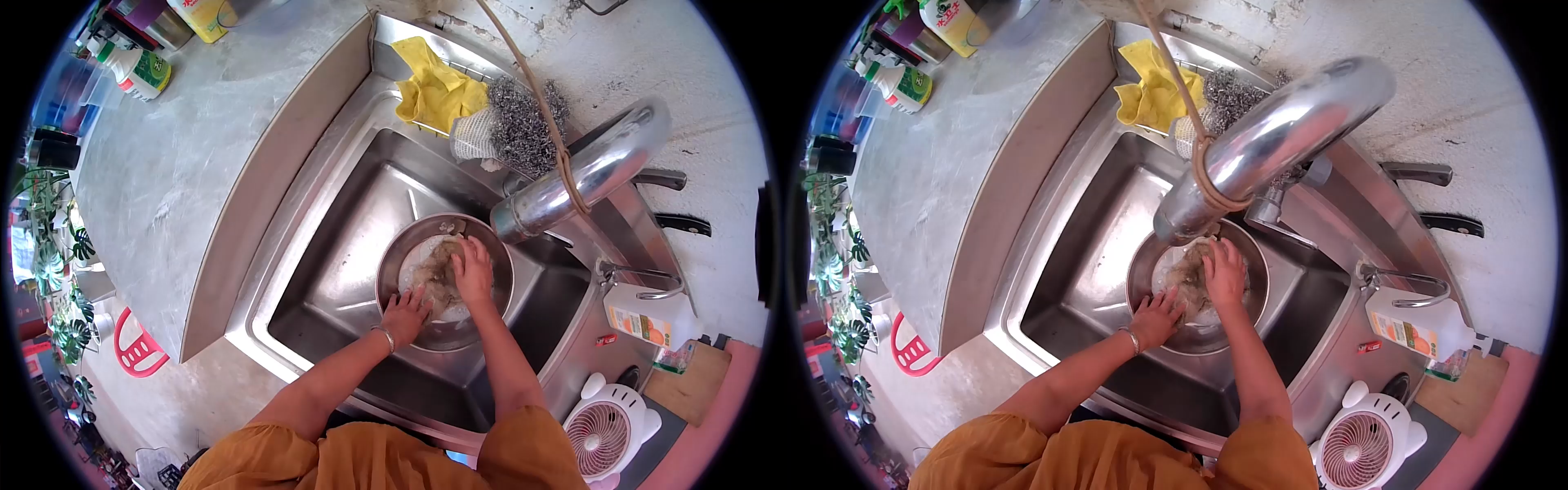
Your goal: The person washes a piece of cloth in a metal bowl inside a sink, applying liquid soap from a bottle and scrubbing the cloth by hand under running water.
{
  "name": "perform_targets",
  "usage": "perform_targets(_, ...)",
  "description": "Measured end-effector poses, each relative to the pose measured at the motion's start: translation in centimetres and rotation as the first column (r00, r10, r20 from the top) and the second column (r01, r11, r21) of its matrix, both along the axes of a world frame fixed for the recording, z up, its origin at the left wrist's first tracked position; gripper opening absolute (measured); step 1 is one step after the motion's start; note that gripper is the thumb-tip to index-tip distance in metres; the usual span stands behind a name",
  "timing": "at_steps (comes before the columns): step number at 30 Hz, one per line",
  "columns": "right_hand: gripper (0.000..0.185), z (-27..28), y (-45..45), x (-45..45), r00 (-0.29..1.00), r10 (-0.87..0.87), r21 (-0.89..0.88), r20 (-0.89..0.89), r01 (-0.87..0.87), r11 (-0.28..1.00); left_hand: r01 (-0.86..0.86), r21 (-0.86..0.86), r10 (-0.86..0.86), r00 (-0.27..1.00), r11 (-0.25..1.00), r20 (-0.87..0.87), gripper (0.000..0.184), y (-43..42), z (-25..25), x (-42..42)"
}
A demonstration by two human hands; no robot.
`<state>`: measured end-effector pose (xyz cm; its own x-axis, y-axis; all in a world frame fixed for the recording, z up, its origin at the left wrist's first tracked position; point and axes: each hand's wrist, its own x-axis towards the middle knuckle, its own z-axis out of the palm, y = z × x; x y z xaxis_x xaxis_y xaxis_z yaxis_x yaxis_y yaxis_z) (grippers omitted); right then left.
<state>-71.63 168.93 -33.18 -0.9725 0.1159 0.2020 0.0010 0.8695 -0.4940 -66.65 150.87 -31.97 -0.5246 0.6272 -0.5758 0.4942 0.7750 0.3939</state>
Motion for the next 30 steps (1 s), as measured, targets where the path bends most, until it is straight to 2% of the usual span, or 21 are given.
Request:
perform_targets(2, 0.024, -1.2, -0.4, -2.5, 0.999, 0.002, 0.122, 0.037, -0.006, 0.993, -0.007, -0.019, 0.007, 1.000, 1.000, -0.025, 0.048, 0.3, -0.1, 0.2)
perform_targets(3, 0.024, -2.4, -0.4, -2.8, 0.999, 0.004, 0.112, 0.033, -0.008, 0.994, -0.009, -0.029, 0.009, 1.000, 1.000, -0.029, 0.048, 0.3, -0.8, 0.5)
perform_targets(5, 0.017, -4.3, -0.4, -3.1, 0.960, 0.121, 0.147, 0.252, -0.162, 0.976, -0.001, -0.030, -0.004, 0.987, 1.000, -0.159, 0.056, 0.4, -2.0, 1.2)
perform_targets(6, 0.017, -4.3, -0.5, -3.3, 0.959, 0.133, 0.142, 0.252, -0.173, 0.975, -0.011, -0.036, 0.005, 0.987, 0.999, -0.159, 0.056, 0.4, -1.9, 1.1)
perform_targets(8, 0.018, -3.8, -0.6, -2.9, 0.953, 0.084, -0.207, 0.292, -0.023, 0.978, -0.022, -0.022, 0.018, 0.988, 1.000, -0.156, 0.055, 0.5, -1.5, 1.1)
perform_targets(9, 0.018, -3.1, -1.3, -1.6, 0.950, 0.093, -0.211, 0.299, -0.029, 0.977, -0.029, -0.026, 0.025, 0.989, 0.999, -0.148, 0.055, 0.6, -1.2, 1.1)
perform_targets(10, 0.018, -2.2, -2.6, 0.4, 0.951, 0.224, -0.198, 0.213, -0.182, 0.963, -0.024, -0.051, 0.019, 0.995, 0.998, -0.098, 0.055, 0.6, -1.0, 0.8)
perform_targets(11, 0.019, -1.7, -3.6, 2.0, 0.928, 0.352, -0.170, 0.124, -0.330, 0.929, -0.016, -0.074, 0.012, 0.999, 0.997, -0.053, 0.054, 0.7, -1.0, 0.5)
perform_targets(12, 0.019, -2.0, -4.1, 3.3, 0.929, 0.351, -0.170, 0.119, -0.329, 0.929, -0.015, -0.076, 0.011, 0.998, 0.997, -0.058, 0.054, 0.9, -1.2, 0.4)
perform_targets(14, 0.017, -3.3, -4.9, 5.0, 0.895, 0.432, -0.019, 0.106, -0.433, 0.901, 0.061, -0.219, -0.049, 0.997, 0.974, 0.058, 0.054, 1.1, -2.0, 0.4)
perform_targets(15, 0.017, -4.0, -3.4, 3.0, 0.856, 0.514, 0.092, 0.048, -0.516, 0.852, 0.065, -0.224, -0.054, 0.997, 0.972, 0.054, 0.054, 1.0, -1.9, 0.5)
perform_targets(16, 0.018, -4.7, -1.7, 0.1, 0.804, 0.595, 0.203, 0.002, -0.583, 0.787, 0.036, -0.142, -0.045, 0.997, 0.989, -0.063, 0.054, 0.9, -1.3, 0.9)
perform_targets(17, 0.018, -5.6, -1.3, -2.7, 0.908, 0.419, 0.241, -0.005, -0.405, 0.882, 0.018, -0.057, -0.028, 0.983, 0.998, -0.184, 0.054, 0.7, -1.1, 0.9)
perform_targets(18, 0.019, -6.0, -1.0, -4.2, 0.973, 0.228, 0.280, -0.014, -0.215, 0.936, 0.002, -0.050, -0.010, 0.986, 0.999, -0.169, 0.055, 0.8, -1.3, 0.9)
perform_targets(21, 0.021, -5.8, -1.4, -3.5, 0.978, 0.203, 0.195, -0.045, -0.190, 0.962, -0.003, -0.036, -0.003, 0.985, 0.999, -0.172, 0.055, 0.9, -1.4, 0.8)
perform_targets(22, 0.022, -4.3, -1.9, -1.9, 0.974, 0.227, 0.122, 0.007, -0.226, 0.966, -0.003, -0.030, -0.002, 0.985, 1.000, -0.172, 0.055, 1.0, -1.4, 0.6)
perform_targets(24, 0.021, -3.4, -2.7, 2.1, 0.853, 0.522, 0.047, 0.023, -0.522, 0.851, 0.041, -0.158, -0.052, 0.997, 0.987, -0.060, 0.056, 1.3, -1.4, 0.5)
perform_targets(25, 0.021, -3.5, -2.3, 2.3, 0.855, 0.518, 0.048, 0.028, -0.519, 0.853, 0.046, -0.155, -0.055, 0.997, 0.987, -0.057, 0.056, 1.3, -1.3, 0.7)
perform_targets(27, 0.020, -4.5, -1.1, 1.8, 0.754, 0.655, 0.151, 0.053, -0.654, 0.741, 0.018, -0.083, -0.028, 0.993, 0.996, -0.117, 0.055, 1.0, -1.3, 0.7)
perform_targets(28, 0.020, -5.6, -0.6, -0.3, 0.842, 0.538, 0.279, 0.043, -0.528, 0.802, 0.022, -0.092, -0.033, 0.992, 0.996, -0.119, 0.055, 0.8, -1.4, 0.6)
perform_targets(30, 0.018, -6.6, -0.4, -4.2, 0.975, 0.213, 0.267, -0.061, -0.190, 0.945, -0.026, 0.013, 0.028, 0.979, 1.000, -0.202, 0.054, 1.1, -1.4, 1.0)
